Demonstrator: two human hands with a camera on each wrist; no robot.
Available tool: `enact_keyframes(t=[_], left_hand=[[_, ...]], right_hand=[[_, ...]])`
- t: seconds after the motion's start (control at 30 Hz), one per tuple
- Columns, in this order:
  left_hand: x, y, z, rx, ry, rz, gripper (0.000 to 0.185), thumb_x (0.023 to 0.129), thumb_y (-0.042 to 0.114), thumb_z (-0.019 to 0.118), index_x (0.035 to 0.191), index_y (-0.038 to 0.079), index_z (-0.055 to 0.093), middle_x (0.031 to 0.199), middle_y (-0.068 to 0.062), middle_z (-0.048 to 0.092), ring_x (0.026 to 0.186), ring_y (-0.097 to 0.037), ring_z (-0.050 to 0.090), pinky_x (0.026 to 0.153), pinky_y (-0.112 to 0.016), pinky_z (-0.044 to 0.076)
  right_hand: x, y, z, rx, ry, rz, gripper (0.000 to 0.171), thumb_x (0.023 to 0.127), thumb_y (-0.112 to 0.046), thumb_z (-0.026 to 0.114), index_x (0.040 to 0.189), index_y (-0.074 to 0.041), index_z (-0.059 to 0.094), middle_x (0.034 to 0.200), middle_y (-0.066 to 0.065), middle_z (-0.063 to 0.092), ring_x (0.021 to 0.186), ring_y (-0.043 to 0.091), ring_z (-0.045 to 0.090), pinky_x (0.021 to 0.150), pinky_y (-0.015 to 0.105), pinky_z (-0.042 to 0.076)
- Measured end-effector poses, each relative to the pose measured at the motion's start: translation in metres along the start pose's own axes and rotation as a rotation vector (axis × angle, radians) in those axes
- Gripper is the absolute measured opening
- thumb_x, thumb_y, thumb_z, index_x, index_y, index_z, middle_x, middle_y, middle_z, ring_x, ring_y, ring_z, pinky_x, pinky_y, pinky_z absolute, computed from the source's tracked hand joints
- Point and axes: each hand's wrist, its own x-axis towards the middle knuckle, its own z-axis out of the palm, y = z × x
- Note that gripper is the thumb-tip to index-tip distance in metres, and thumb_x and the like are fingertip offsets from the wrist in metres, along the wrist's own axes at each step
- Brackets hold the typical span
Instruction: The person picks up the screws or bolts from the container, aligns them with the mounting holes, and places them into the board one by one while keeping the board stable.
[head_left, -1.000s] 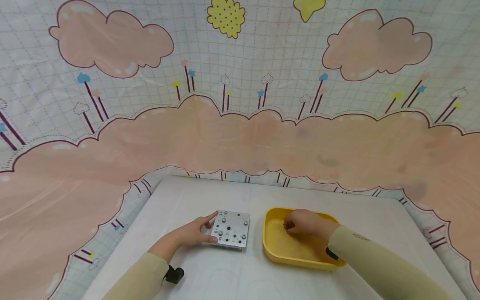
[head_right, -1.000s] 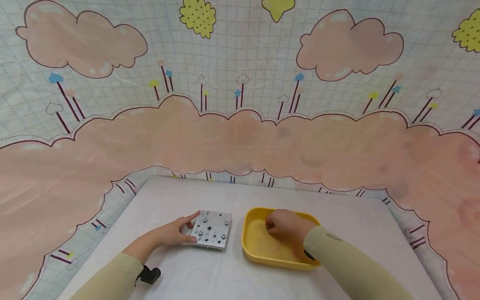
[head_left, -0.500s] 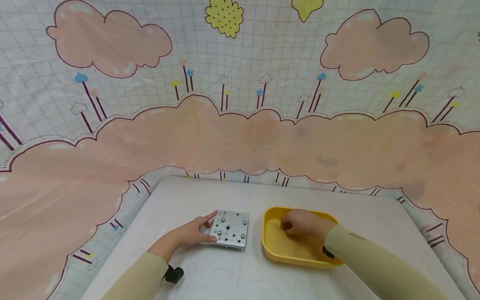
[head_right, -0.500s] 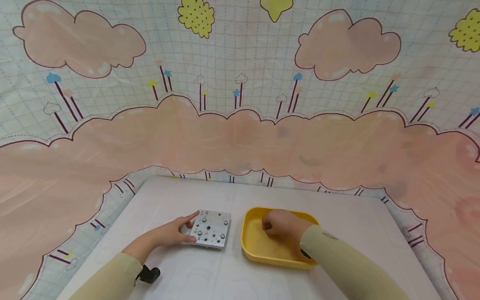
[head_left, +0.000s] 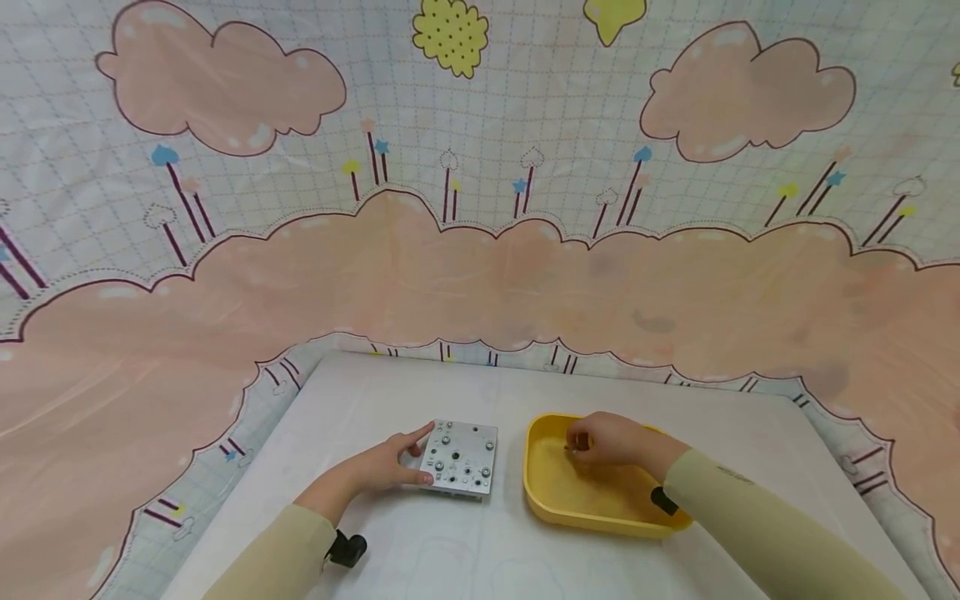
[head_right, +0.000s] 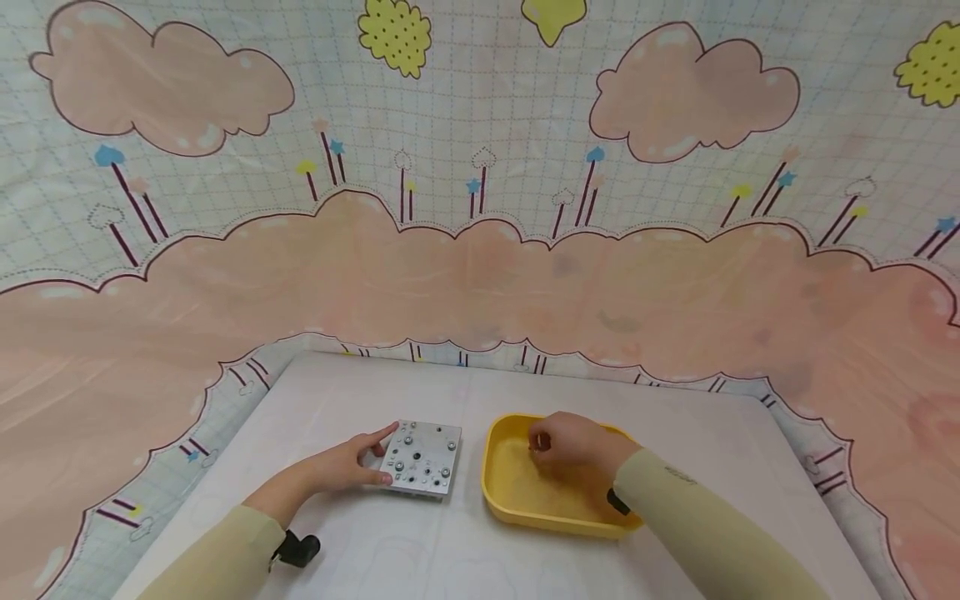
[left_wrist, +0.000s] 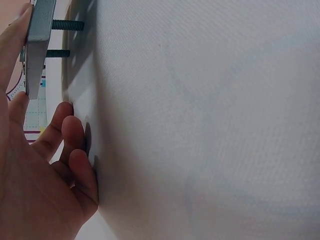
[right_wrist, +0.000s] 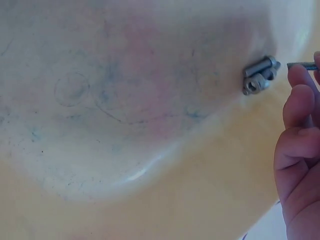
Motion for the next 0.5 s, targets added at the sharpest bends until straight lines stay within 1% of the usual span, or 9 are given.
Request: enact_keyframes(t=[0.2,0.33,0.5], left_hand=[[-0.001,-0.001,0.001,0.005,0.003,0.000,0.098,0.076,0.048,0.083,0.157,0.032,0.030,0.120,-0.002,0.052,0.103,-0.023,0.047,0.096,-0.051,0.039],[-0.001,0.001,0.000,0.002,0.003,0.001,0.098,0.076,0.048,0.083,0.157,0.032,0.031,0.120,-0.002,0.052,0.103,-0.023,0.047,0.097,-0.051,0.039],[-0.001,0.000,0.000,-0.005,0.000,0.008,0.098,0.076,0.047,0.083,0.156,0.032,0.031,0.119,-0.002,0.052,0.104,-0.023,0.047,0.097,-0.051,0.038]], right_hand=[[-0.002,-0.001,-0.005,0.020,0.028,0.021,0.008,0.089,-0.014,0.073,0.094,-0.019,0.067,0.081,-0.012,0.059,0.077,0.011,0.054,0.070,0.027,0.048],[-0.002,-0.001,-0.007,0.037,0.045,-0.013,0.006,0.090,-0.014,0.072,0.093,-0.015,0.067,0.082,-0.011,0.060,0.076,0.012,0.055,0.068,0.027,0.049],[0.000,-0.005,-0.012,0.070,0.052,-0.044,0.006,0.090,-0.012,0.071,0.092,-0.014,0.066,0.082,-0.010,0.062,0.074,0.013,0.056,0.064,0.027,0.049]])
